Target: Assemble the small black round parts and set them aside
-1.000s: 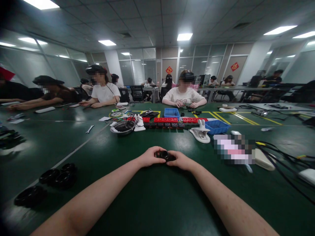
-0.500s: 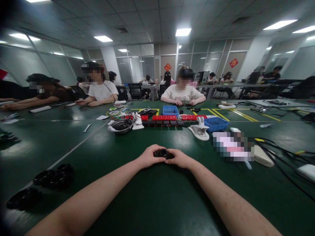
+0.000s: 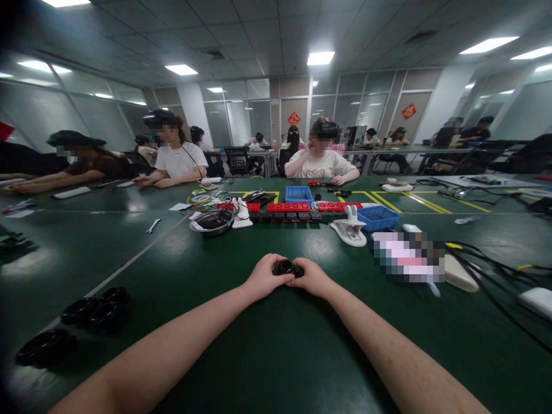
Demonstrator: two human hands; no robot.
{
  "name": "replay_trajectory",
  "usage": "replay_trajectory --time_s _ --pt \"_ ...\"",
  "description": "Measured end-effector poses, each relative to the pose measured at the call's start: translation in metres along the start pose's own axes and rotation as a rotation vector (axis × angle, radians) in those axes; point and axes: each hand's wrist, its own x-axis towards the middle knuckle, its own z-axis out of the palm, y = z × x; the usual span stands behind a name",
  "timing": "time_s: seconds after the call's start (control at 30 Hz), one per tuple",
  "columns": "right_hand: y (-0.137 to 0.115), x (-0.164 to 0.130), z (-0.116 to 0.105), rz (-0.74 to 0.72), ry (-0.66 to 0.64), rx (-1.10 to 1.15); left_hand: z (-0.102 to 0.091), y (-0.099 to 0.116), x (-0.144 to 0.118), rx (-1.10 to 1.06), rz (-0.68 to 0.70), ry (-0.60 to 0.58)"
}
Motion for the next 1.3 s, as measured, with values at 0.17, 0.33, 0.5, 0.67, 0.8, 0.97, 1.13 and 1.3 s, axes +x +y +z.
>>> replay_trajectory --time_s 0.17,0.33,0.5,0.67,0.8,0.97,1.13,1.3 --pt "-0.012 -0.001 0.019 0.118 0.235 -0.319 0.009 0.0 0.0 0.036 -0.063 0.114" --pt "-0.019 -0.005 0.025 0.138 0.281 -0.467 0.008 -0.004 0.003 0.031 -0.016 0.126" --pt "-0.015 -0.006 0.006 -0.085 0.02 -0.102 -0.007 -0.012 0.009 -0.089 0.112 -0.115" --pt "-0.007 -0.003 -0.01 -0.116 -0.272 0.245 -0.01 -0.021 0.013 -0.146 0.12 -0.211" --pt "0.002 0.001 -0.008 -0.128 -0.253 0.24 -0.005 -0.024 0.014 -0.16 0.127 -0.206" --pt "0.008 0.003 -0.005 -0.099 -0.234 0.212 -0.006 -0.022 0.012 -0.172 0.144 -0.19" --pt "0.006 0.002 -0.005 -0.083 -0.215 0.207 -0.008 -0.019 0.011 -0.154 0.159 -0.188" --pt "0.006 0.002 -0.003 -0.061 -0.189 0.209 -0.008 -0.018 0.01 -0.13 0.156 -0.176"
